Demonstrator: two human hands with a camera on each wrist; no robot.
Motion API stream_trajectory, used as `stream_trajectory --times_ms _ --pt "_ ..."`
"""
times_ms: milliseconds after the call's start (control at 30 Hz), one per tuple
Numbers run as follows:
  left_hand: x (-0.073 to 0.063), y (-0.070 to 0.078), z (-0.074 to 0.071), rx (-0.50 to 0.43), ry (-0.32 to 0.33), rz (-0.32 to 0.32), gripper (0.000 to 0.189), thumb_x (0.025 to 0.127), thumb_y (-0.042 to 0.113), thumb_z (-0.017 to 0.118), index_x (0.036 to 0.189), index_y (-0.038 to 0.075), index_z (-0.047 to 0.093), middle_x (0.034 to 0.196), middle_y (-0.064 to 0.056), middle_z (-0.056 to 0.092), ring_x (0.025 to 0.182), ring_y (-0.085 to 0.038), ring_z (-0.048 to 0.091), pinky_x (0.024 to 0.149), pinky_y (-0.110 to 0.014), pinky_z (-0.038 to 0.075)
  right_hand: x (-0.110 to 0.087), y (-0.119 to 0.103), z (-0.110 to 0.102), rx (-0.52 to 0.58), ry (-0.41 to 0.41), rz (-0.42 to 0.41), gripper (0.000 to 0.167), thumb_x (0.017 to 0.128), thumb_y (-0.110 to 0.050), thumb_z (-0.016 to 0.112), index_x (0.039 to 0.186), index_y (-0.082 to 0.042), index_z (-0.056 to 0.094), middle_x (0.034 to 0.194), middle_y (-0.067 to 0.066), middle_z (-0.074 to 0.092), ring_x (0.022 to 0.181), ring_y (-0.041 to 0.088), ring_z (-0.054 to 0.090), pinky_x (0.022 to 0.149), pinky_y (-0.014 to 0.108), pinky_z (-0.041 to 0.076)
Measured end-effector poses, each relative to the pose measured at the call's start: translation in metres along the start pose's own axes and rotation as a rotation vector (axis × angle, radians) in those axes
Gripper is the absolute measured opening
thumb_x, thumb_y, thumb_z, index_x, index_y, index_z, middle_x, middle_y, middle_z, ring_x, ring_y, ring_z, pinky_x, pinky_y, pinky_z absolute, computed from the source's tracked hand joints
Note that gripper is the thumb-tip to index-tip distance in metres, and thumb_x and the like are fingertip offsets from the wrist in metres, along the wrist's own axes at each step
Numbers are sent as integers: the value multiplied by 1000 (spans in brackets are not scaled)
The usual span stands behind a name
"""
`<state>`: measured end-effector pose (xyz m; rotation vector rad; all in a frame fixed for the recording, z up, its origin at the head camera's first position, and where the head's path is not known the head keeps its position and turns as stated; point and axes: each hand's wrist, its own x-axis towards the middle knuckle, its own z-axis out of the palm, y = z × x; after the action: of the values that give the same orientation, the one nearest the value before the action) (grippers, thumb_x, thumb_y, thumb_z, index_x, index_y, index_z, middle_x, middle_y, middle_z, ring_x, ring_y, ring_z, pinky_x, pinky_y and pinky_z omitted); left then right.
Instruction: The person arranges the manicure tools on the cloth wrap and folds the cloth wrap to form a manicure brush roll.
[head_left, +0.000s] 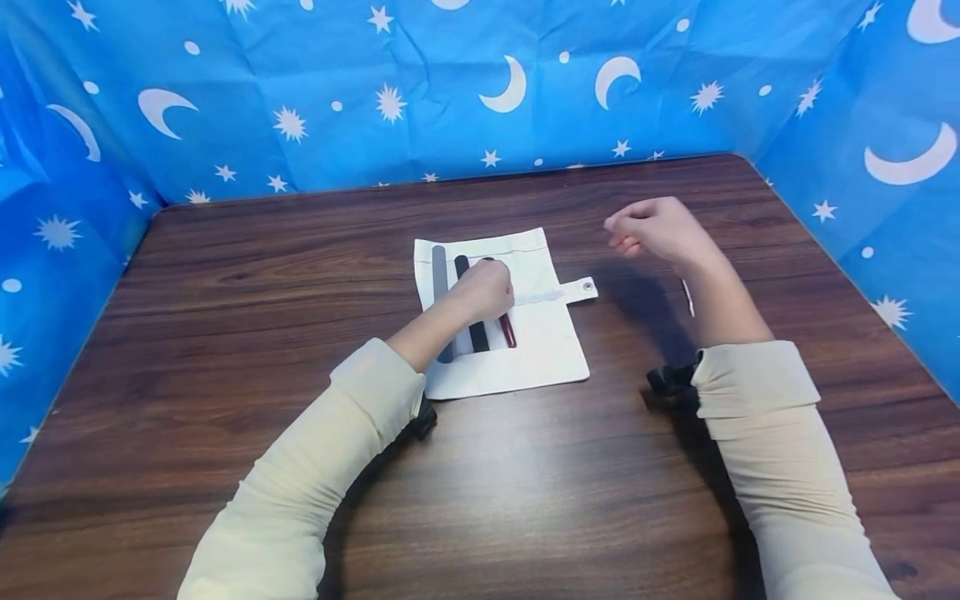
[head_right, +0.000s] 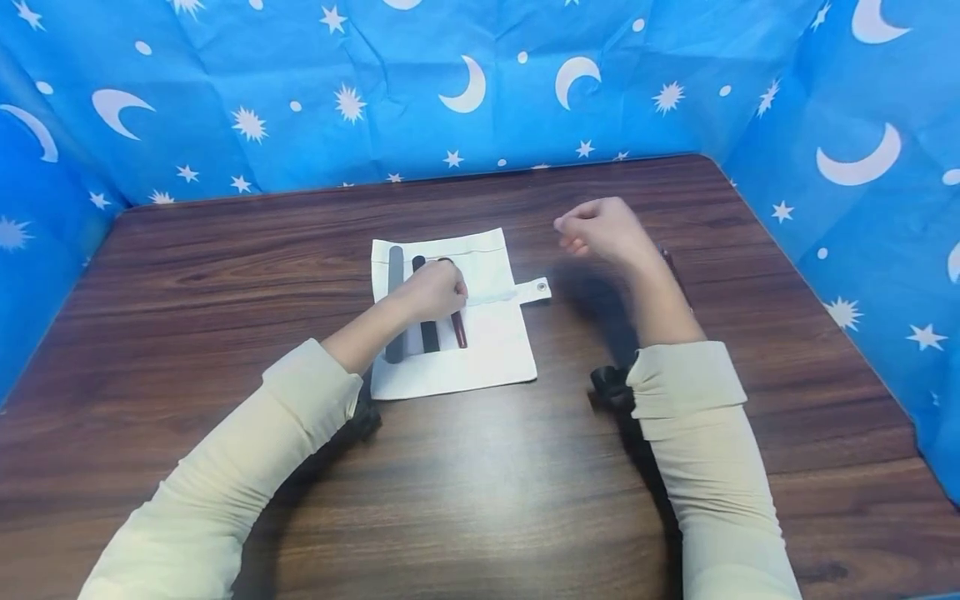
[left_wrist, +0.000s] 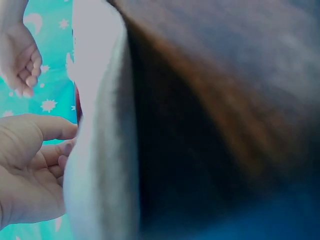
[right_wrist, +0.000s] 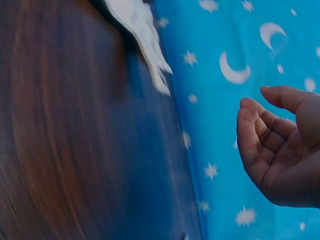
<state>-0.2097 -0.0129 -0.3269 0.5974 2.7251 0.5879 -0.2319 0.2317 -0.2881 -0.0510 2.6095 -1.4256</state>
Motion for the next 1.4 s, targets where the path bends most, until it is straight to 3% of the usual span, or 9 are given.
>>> stream_trajectory --times_ms 200,433,533,633,833,1100,1400 --pt "1 1 -2 49 -3 12 40 86 0 47 49 12 37 44 4 29 41 -8 27 44 -20 26 -7 19 -34 -27 78 59 42 92 -24 52 118 11 52 71 -5 62 63 5 59 60 20 49" --pt "0 -1 -2 37 -16 21 39 87 0 47 51 12 39 47 4 31 44 -9 31 47 -22 28 -8 48 -54 -295 163 147 41 94 -29 49 113 6 58 78 5 62 65 10 57 58 26 46" --pt "0 -2 -3 43 -23 26 38 87 0 46 52 12 39 49 3 31 45 -10 32 49 -22 29 -4 57 -55 -425 157 139 37 92 -27 53 105 6 62 75 7 64 61 11 56 57 28 42" --pt "-1 -3 -3 42 -28 32 38 88 0 45 52 12 39 48 3 31 45 -10 33 49 -23 30 2 66 -57 -488 98 114 31 88 -20 56 97 9 63 66 5 64 56 9 56 55 27 44" --pt "0 -4 -3 45 -26 58 38 89 1 45 52 12 40 48 3 32 45 -10 34 50 -22 31 6 75 -55 -459 26 136 24 84 -13 59 86 10 62 58 1 61 52 9 56 51 28 49" --pt "1 -6 -1 42 -33 53 35 90 3 46 56 11 44 50 3 35 46 -10 36 48 -22 32 7 76 -49 -492 70 180 22 80 -14 64 84 8 64 54 1 61 48 9 57 50 27 48" --pt "3 -7 -1 32 -47 41 34 90 4 46 57 11 46 52 2 37 47 -11 37 49 -22 32 8 71 -44 -516 49 231 24 83 -18 61 75 5 66 54 -1 60 49 11 58 53 31 49"
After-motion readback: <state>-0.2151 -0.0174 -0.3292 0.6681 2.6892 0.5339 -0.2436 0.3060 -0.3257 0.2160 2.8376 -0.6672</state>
